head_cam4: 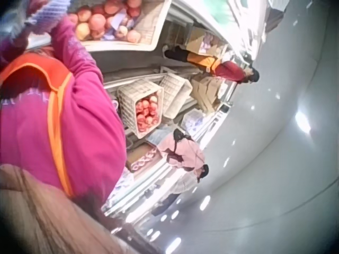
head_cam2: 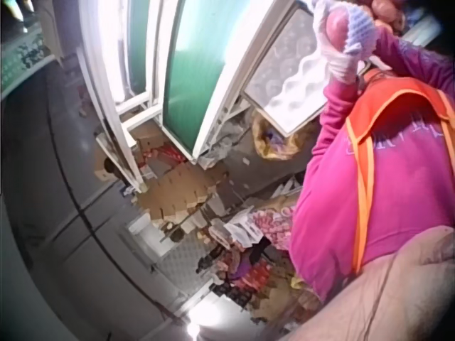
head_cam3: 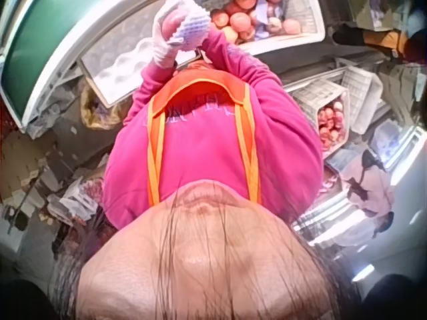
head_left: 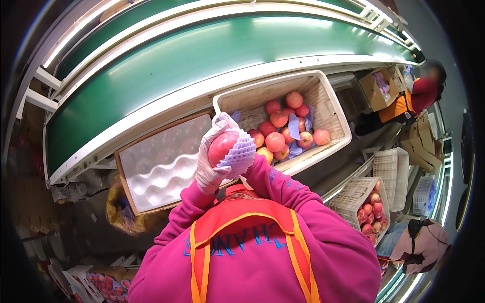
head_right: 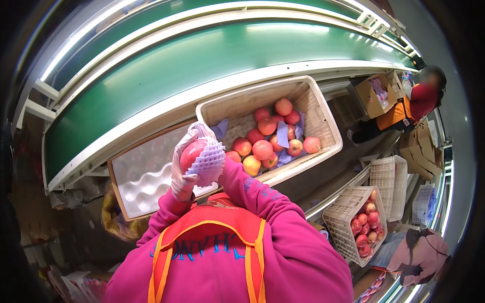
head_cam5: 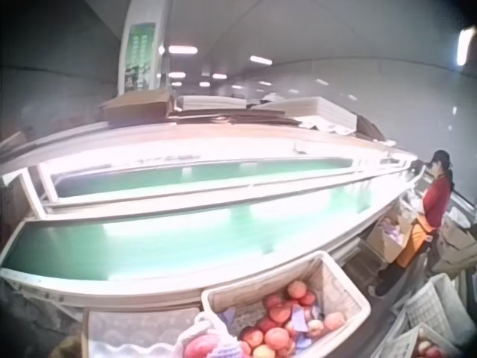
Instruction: The person picks red apples from a white bin, wraps each one in a purple foam net, and places the wrapped apple into a white tray with molded compartments. The process repeats continuously as the person moves apples from the bin to the tray.
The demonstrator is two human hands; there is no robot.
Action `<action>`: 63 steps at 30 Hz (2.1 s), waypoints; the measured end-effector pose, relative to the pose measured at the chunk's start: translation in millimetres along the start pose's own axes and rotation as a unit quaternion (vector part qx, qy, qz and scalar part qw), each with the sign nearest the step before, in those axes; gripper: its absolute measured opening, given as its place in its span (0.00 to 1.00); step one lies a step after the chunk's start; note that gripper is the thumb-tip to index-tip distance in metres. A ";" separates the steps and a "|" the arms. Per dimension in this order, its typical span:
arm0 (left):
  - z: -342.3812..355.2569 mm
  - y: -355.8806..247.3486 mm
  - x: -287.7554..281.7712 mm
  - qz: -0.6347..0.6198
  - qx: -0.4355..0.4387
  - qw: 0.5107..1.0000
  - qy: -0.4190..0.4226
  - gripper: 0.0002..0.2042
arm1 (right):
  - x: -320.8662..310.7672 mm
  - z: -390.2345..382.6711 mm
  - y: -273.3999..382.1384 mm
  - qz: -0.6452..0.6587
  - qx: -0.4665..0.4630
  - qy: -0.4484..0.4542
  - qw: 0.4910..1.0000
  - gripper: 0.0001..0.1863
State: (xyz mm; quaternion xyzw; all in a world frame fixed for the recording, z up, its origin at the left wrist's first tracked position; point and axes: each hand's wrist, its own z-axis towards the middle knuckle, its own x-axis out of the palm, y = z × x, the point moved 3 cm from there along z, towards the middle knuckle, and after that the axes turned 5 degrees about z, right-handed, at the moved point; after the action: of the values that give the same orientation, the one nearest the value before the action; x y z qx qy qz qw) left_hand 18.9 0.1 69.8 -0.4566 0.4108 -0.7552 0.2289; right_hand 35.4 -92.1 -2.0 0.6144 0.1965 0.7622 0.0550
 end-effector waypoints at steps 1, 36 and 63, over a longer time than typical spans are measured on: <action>-1.7 -5.3 2.0 0.015 0.012 1.000 -0.002 0.45 | 1.1 -0.2 -2.0 -0.010 0.013 -0.011 1.000 0.15; -115.8 7.5 -149.7 -0.132 -0.110 0.938 -0.300 0.40 | 36.0 22.3 -97.8 -0.517 0.209 0.072 0.827 0.48; -168.1 9.2 -406.6 0.104 -0.092 0.815 -0.563 0.33 | -20.2 244.8 -350.7 -0.859 0.208 0.346 0.315 0.61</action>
State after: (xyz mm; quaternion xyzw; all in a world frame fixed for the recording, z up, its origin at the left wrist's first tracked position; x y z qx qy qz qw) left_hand 65.5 357.2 -183.1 -0.7753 0.3230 -0.2967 0.4545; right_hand 219.5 279.6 -108.1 -0.2270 0.7674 0.3647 0.4760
